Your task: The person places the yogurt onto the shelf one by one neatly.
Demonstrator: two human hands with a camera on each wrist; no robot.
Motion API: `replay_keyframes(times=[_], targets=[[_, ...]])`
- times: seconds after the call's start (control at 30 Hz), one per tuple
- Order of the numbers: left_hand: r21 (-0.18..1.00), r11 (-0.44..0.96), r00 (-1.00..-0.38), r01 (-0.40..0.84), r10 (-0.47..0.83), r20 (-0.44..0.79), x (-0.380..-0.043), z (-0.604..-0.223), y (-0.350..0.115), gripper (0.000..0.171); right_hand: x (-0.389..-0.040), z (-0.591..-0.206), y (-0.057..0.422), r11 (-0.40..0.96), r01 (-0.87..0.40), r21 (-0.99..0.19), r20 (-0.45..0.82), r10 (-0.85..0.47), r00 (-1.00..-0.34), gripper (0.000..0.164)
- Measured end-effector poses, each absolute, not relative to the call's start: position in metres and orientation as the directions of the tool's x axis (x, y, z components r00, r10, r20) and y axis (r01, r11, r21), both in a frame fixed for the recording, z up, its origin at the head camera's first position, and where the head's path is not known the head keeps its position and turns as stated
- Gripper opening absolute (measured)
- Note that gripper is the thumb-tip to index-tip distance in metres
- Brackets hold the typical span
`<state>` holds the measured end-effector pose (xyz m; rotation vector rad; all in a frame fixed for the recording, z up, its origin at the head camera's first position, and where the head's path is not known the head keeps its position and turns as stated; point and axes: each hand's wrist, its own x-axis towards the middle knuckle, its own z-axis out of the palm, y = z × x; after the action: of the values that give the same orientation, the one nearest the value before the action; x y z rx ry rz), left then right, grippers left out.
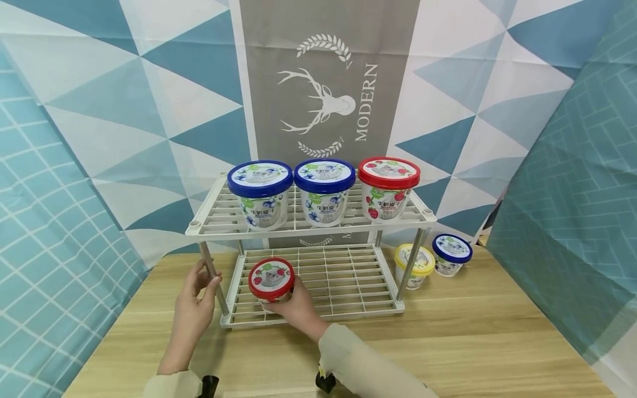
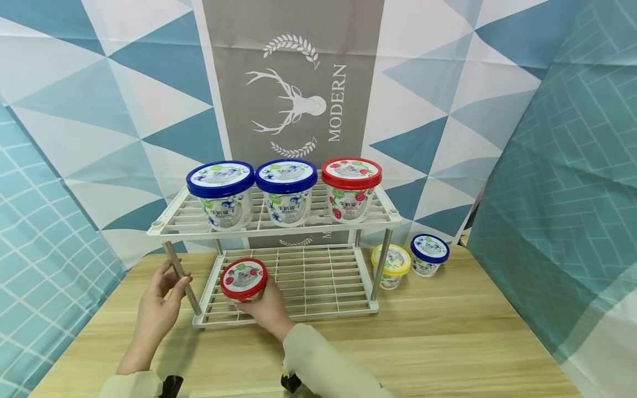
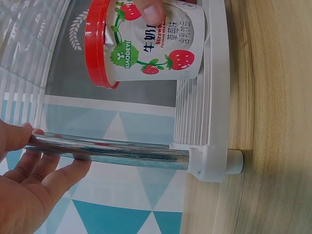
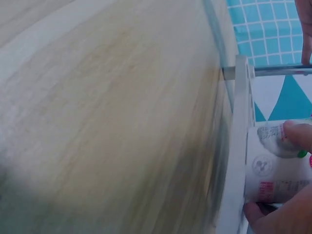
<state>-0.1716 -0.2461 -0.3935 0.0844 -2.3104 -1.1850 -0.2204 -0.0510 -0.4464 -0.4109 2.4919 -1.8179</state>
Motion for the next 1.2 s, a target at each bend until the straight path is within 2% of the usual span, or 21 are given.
replay_keyframes(times=[0.53, 0.8, 1.2], targets=[[0.768, 0.609, -0.843, 0.197, -0.295, 0.45, -0.173, -0.394, -0.246, 0.041, -0.223, -0.445, -0.05, 0.288, -0.169, -0.943, 0.1, -0.24, -0.966, 0.073], [0.775, 0.604, -0.852, 0.188, -0.292, 0.434, -0.172, -0.394, -0.245, 0.04, -0.223, -0.448, -0.04, 0.25, -0.146, -0.957, 0.083, -0.245, -0.966, 0.082], [0.766, 0.603, -0.832, 0.222, -0.293, 0.472, -0.172, -0.395, -0.244, 0.04, -0.219, -0.434, 0.02, 0.373, -0.205, -0.905, 0.141, -0.192, -0.971, 0.05]])
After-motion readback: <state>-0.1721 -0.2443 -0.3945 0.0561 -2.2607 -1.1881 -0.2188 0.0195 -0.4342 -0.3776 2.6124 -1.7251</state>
